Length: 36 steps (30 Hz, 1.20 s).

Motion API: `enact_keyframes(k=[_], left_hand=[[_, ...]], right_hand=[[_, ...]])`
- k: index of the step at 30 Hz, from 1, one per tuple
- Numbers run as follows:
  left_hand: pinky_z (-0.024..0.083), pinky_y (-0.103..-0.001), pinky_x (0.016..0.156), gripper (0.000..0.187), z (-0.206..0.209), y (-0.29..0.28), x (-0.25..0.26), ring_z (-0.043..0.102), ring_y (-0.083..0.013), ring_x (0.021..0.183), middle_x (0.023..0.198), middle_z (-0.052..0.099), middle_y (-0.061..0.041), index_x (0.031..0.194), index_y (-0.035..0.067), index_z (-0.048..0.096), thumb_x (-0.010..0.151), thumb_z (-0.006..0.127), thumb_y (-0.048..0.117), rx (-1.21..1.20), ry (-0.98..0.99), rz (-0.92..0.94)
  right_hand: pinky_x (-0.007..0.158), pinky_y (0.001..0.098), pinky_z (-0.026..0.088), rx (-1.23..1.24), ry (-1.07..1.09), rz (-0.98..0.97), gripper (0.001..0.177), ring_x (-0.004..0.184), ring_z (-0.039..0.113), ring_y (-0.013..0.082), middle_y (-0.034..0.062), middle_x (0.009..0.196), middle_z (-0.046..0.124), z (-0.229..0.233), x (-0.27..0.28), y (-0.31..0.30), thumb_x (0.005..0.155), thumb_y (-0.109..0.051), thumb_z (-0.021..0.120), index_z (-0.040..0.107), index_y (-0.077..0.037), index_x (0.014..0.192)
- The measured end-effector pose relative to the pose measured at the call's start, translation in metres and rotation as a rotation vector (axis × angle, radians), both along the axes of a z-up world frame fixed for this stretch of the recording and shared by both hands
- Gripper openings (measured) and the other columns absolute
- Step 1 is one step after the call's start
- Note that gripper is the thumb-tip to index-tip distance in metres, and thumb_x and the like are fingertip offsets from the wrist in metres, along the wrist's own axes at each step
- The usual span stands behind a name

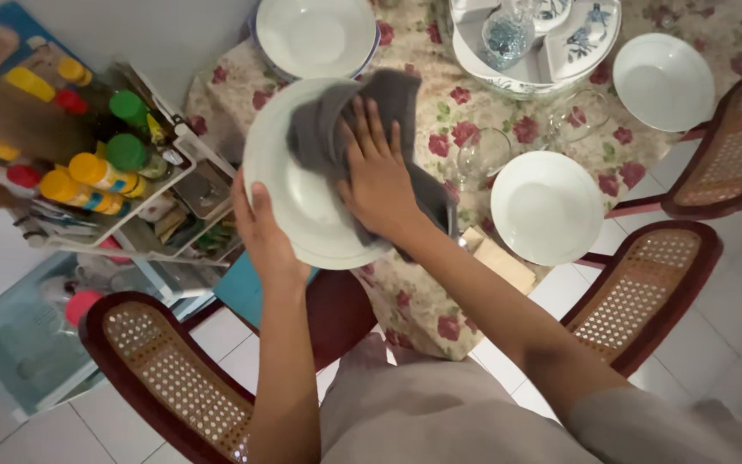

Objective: The person wipes several white plates with a gray cloth, then places them on a dining table. They arrange cutlery wrapped in napkins beside each plate and adjust a chair. The table is covered with a floral tablecloth and already has glasses and other dishes.

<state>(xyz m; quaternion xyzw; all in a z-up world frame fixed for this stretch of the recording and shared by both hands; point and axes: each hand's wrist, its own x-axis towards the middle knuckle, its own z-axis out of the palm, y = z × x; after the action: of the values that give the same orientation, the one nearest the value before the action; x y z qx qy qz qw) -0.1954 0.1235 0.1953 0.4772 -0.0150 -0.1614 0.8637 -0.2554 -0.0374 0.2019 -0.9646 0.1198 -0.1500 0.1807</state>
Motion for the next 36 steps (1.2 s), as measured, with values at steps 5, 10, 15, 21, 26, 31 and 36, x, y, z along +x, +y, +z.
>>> enact_keyframes(k=[5,10,15,21,26,31,36], left_hand=[[0.052,-0.044,0.109,0.058,0.016,0.012,-0.005,0.058,-0.0297,0.131,0.147,0.053,-0.016,0.154,0.007,0.038,0.105,0.056,0.032,-0.191,0.036,-0.054],[0.043,-0.038,0.116,0.065,0.008,0.017,-0.033,0.05,-0.0228,0.141,0.156,0.048,-0.01,0.157,0.006,0.04,0.107,0.053,0.046,0.07,-0.099,-0.107],[0.053,-0.046,0.108,0.072,0.014,0.02,-0.03,0.06,-0.0294,0.126,0.141,0.057,-0.016,0.149,0.004,0.042,0.099,0.059,0.052,-0.129,-0.079,-0.081],[0.052,-0.044,0.108,0.067,0.021,0.018,-0.026,0.059,-0.0257,0.128,0.141,0.058,-0.011,0.15,0.007,0.044,0.099,0.058,0.049,-0.157,-0.082,-0.062],[0.046,-0.039,0.111,0.063,0.017,0.015,-0.049,0.056,-0.0225,0.129,0.141,0.06,-0.011,0.146,0.004,0.052,0.103,0.059,0.05,-0.018,-0.174,-0.195],[0.056,-0.043,0.102,0.061,0.027,0.038,-0.041,0.064,-0.0262,0.12,0.13,0.065,-0.012,0.137,0.006,0.055,0.096,0.06,0.052,0.059,-0.136,-0.227],[0.054,-0.046,0.106,0.065,0.028,0.047,-0.032,0.06,-0.0282,0.126,0.14,0.058,-0.013,0.144,0.005,0.047,0.1,0.061,0.05,-0.231,-0.138,-0.036]], right_hand=[[0.128,0.057,0.013,0.24,0.033,0.308,0.078,0.16,0.006,0.0442,0.0316,0.171,0.015,0.004,-0.052,0.061,0.091,-0.027,0.064,0.034,0.01,0.153],[0.128,0.0655,0.002,0.048,-0.136,0.094,0.092,0.161,0.001,0.045,0.031,0.168,0.016,0.004,-0.017,0.037,0.088,-0.035,0.065,0.028,0.015,0.156],[0.121,0.0699,-0.003,-0.099,0.056,-0.104,0.081,0.157,0.002,0.046,0.0298,0.166,0.016,0.013,-0.033,0.006,0.087,-0.038,0.065,0.037,0.0,0.153],[0.121,0.0711,0.003,0.084,-0.105,0.19,0.079,0.157,0.004,0.0527,0.0369,0.165,0.02,-0.015,-0.073,0.065,0.095,-0.032,0.063,0.035,0.011,0.155],[0.125,0.0751,0.005,-0.051,-0.322,-0.008,0.08,0.155,0.007,0.0559,0.0373,0.153,0.03,-0.002,-0.033,0.043,0.087,-0.031,0.07,0.036,0.018,0.141],[0.111,0.0533,0.043,0.163,-0.192,-0.244,0.093,0.132,0.05,0.0498,0.0343,0.146,0.048,0.039,-0.041,-0.006,0.082,-0.039,0.077,0.037,0.011,0.15],[0.109,0.0404,0.05,0.594,-0.283,-0.326,0.102,0.128,0.064,0.0356,0.0244,0.137,0.061,0.026,-0.068,-0.011,0.081,-0.046,0.083,0.033,0.007,0.153]])
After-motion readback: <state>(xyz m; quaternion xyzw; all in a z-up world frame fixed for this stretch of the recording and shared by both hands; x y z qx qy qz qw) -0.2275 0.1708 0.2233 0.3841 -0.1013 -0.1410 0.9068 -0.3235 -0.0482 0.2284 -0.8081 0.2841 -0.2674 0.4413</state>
